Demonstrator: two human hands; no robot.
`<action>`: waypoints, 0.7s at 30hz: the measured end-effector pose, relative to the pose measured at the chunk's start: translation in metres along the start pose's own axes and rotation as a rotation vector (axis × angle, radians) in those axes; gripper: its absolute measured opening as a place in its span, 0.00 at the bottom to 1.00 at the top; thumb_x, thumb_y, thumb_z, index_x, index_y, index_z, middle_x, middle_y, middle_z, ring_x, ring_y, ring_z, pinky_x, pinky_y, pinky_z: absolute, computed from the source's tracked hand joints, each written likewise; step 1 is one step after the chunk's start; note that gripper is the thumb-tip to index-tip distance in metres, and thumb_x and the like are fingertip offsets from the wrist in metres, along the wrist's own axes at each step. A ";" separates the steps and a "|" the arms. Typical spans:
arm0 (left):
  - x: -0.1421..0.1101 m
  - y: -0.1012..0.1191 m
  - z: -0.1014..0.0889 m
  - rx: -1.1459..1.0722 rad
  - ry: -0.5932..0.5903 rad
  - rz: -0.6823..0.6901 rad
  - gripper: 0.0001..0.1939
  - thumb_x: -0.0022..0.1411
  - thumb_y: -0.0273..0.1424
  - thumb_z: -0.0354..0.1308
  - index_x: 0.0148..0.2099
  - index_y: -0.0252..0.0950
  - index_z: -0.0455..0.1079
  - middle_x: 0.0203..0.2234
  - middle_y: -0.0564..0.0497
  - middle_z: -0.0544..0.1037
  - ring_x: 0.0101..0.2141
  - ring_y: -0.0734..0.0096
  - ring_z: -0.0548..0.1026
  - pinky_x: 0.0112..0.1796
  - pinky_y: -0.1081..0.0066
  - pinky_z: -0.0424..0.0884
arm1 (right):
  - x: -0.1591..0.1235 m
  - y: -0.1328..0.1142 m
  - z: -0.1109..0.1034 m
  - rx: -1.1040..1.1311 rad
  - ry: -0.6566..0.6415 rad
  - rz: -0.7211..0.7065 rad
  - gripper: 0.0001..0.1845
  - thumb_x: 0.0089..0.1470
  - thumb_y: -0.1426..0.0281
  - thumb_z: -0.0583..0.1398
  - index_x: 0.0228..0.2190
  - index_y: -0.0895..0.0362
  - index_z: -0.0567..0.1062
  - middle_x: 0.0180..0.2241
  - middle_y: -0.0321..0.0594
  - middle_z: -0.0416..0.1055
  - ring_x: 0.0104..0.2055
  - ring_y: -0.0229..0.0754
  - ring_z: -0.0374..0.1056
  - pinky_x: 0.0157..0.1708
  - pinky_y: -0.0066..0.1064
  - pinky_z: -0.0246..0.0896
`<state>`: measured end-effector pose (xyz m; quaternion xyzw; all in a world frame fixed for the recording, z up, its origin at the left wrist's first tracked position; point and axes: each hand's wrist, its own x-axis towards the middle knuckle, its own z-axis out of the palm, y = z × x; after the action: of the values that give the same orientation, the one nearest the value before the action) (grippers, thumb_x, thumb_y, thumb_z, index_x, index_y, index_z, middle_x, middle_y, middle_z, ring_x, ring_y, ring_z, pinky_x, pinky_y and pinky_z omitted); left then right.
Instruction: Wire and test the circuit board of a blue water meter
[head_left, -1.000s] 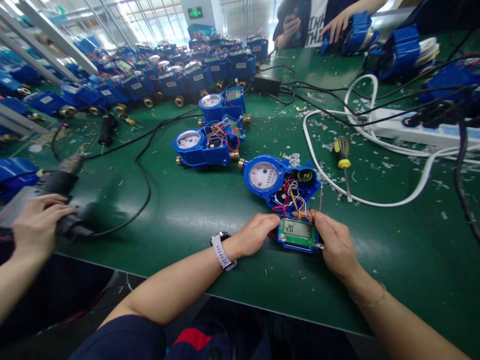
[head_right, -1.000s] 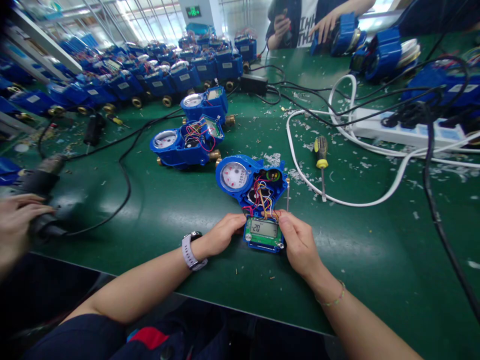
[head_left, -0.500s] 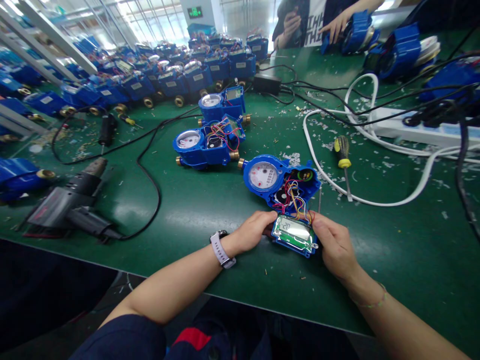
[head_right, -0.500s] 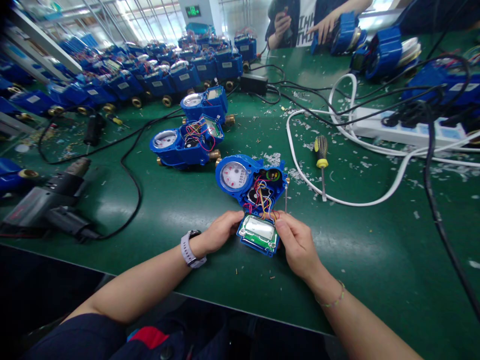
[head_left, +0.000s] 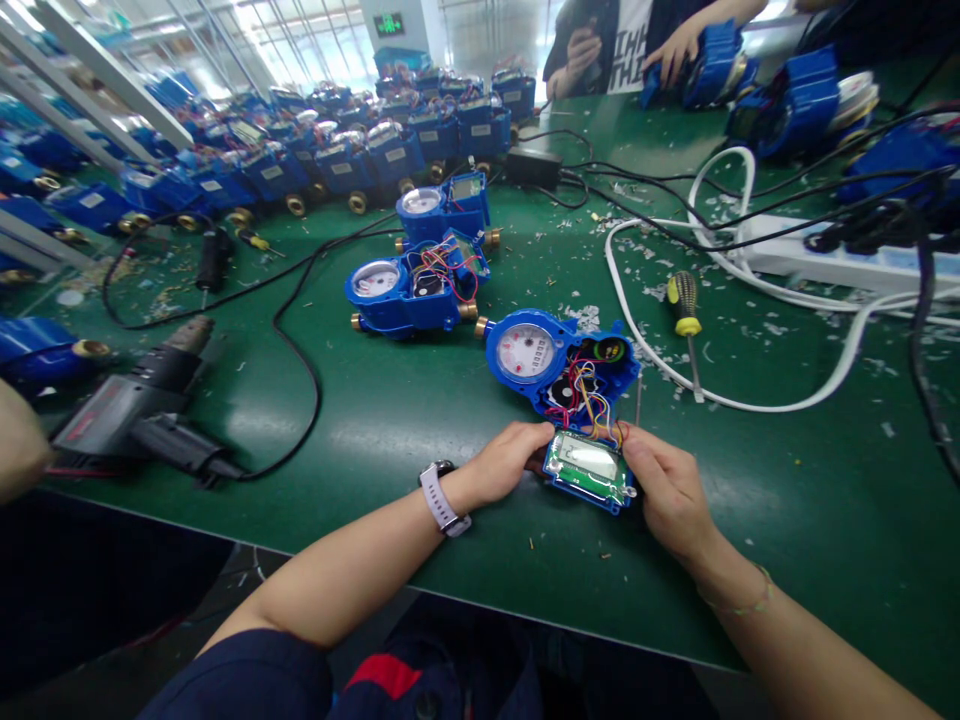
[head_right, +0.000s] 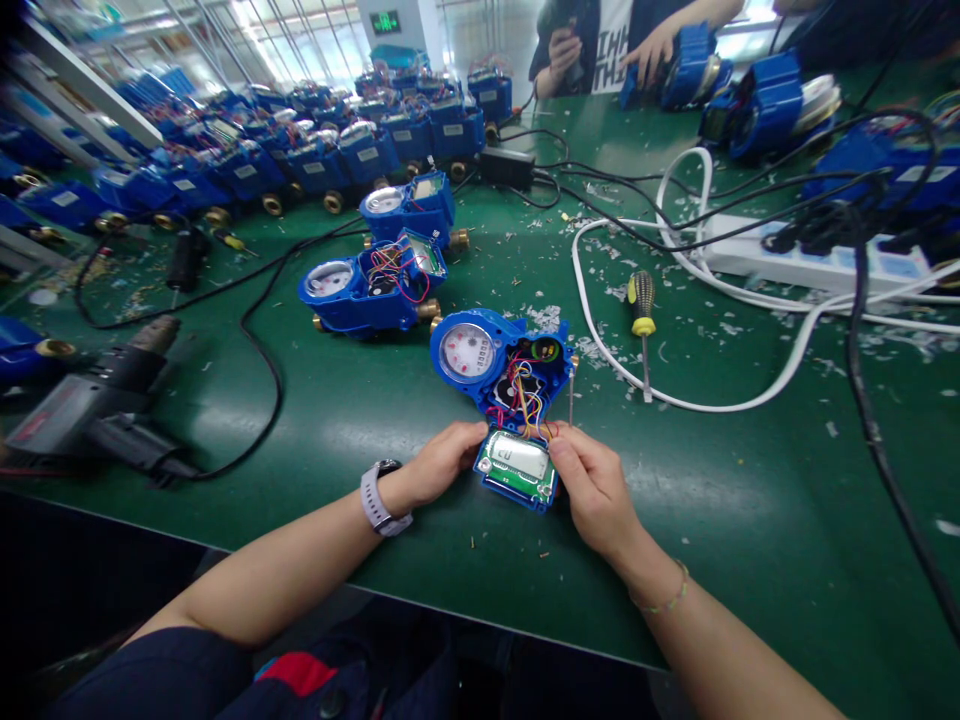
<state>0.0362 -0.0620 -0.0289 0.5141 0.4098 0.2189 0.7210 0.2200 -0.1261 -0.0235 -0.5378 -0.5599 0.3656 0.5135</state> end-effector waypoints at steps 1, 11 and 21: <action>0.000 0.001 0.000 0.005 -0.006 0.010 0.18 0.61 0.43 0.54 0.28 0.34 0.65 0.25 0.53 0.69 0.30 0.71 0.67 0.33 0.70 0.65 | 0.000 -0.001 0.000 -0.001 0.004 0.001 0.25 0.61 0.48 0.56 0.35 0.54 0.83 0.34 0.42 0.79 0.33 0.45 0.75 0.30 0.31 0.69; -0.002 0.003 0.003 -0.044 -0.075 0.047 0.22 0.59 0.50 0.55 0.29 0.33 0.66 0.24 0.53 0.70 0.28 0.73 0.66 0.33 0.70 0.65 | 0.002 -0.003 0.000 0.029 0.014 0.048 0.26 0.59 0.46 0.57 0.34 0.53 0.83 0.33 0.42 0.79 0.33 0.46 0.75 0.31 0.33 0.72; -0.002 0.005 0.002 -0.044 -0.128 0.039 0.24 0.58 0.52 0.56 0.28 0.33 0.65 0.23 0.53 0.69 0.28 0.73 0.65 0.34 0.70 0.64 | 0.002 -0.002 0.000 0.055 0.010 0.085 0.25 0.57 0.46 0.58 0.34 0.53 0.83 0.33 0.42 0.79 0.33 0.47 0.74 0.32 0.34 0.72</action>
<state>0.0378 -0.0625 -0.0232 0.5191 0.3479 0.2086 0.7524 0.2200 -0.1244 -0.0211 -0.5486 -0.5235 0.3996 0.5151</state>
